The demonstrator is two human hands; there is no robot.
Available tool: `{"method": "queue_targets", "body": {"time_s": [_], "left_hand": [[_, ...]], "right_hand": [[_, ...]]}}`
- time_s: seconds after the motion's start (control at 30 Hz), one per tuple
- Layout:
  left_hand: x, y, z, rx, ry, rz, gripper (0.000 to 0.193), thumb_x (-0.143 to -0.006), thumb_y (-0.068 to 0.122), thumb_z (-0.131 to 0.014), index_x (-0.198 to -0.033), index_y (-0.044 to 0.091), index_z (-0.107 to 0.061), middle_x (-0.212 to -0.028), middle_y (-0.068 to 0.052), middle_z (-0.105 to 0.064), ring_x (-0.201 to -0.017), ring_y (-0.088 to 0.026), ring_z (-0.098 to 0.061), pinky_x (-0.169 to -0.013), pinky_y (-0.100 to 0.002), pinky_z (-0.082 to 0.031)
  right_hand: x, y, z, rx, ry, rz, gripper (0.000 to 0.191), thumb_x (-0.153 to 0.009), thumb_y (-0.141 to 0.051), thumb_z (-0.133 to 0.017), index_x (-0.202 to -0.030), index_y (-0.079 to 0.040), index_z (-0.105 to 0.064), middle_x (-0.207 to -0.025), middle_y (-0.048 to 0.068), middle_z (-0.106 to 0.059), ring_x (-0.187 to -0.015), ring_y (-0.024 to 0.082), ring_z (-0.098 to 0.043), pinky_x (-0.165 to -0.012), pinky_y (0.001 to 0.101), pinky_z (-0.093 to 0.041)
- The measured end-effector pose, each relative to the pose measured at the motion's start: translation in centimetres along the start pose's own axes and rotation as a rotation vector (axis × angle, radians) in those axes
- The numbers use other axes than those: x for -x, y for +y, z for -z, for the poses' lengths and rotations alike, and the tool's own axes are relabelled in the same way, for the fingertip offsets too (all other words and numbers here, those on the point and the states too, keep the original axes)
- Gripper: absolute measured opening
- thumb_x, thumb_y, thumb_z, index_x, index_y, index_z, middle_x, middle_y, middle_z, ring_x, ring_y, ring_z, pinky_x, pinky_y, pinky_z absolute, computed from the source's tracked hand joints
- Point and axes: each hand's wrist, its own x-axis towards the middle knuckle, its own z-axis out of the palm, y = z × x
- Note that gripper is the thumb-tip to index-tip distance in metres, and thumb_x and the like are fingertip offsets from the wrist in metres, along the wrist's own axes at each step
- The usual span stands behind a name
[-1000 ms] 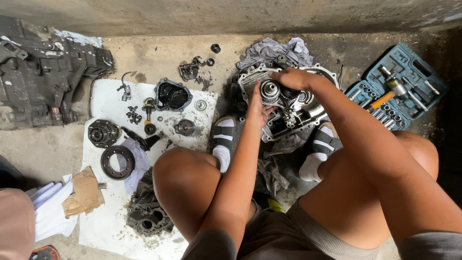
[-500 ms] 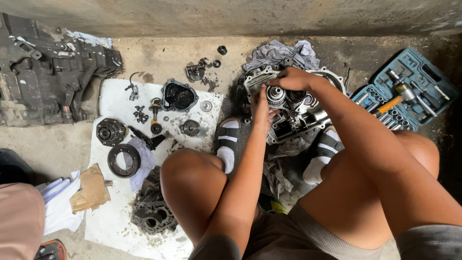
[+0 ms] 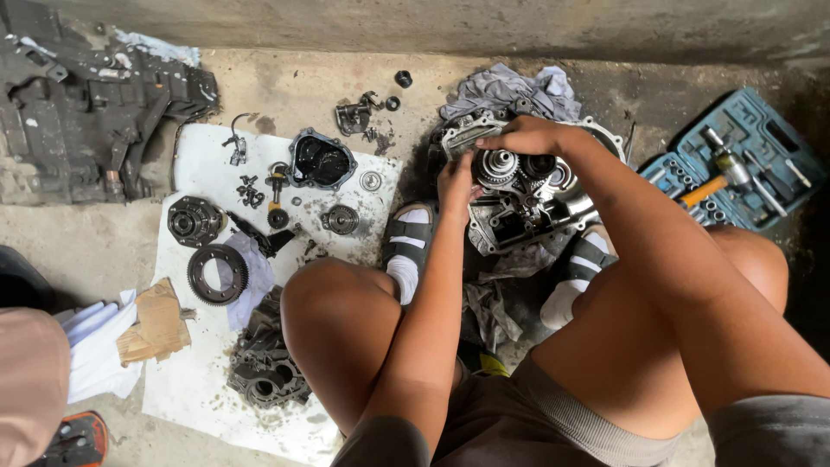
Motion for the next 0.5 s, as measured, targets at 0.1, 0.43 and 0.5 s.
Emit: {"method": "queue_targets", "body": {"time_s": [0.1, 0.43, 0.5], "left_hand": [[-0.2, 0.1, 0.9, 0.046, -0.009, 0.055, 0.040, -0.093, 0.044, -0.068, -0.102, 0.005, -0.067, -0.075, -0.005, -0.064, -0.060, -0.016, -0.062, -0.051, -0.029, -0.050], [1.3, 0.2, 0.6, -0.440, 0.371, -0.545, 0.037, -0.089, 0.034, -0.072, -0.106, 0.001, -0.067, -0.099, -0.017, -0.073, -0.088, -0.028, -0.069, -0.082, -0.038, -0.053], [1.9, 1.9, 0.1, -0.422, 0.472, -0.709, 0.036, -0.089, 0.031, -0.071, -0.110, 0.002, -0.065, -0.105, -0.019, -0.071, -0.094, -0.031, -0.068, -0.087, -0.040, -0.053]], "right_hand": [[0.8, -0.9, 0.1, 0.028, 0.008, -0.003, 0.101, -0.081, -0.082, -0.050, -0.146, -0.005, -0.054, -0.155, 0.020, -0.046, -0.147, 0.038, -0.041, -0.120, 0.0547, -0.031], [2.6, 0.0, -0.2, -0.005, 0.327, 0.053, 0.093, -0.092, -0.080, -0.042, -0.137, 0.000, -0.061, -0.138, 0.027, -0.059, -0.134, 0.042, -0.053, -0.113, 0.0527, -0.039], [3.3, 1.0, 0.1, -0.051, 0.459, 0.074, 0.088, -0.097, -0.076, -0.046, -0.137, 0.001, -0.060, -0.135, 0.028, -0.061, -0.131, 0.042, -0.055, -0.111, 0.0506, -0.041]]}}
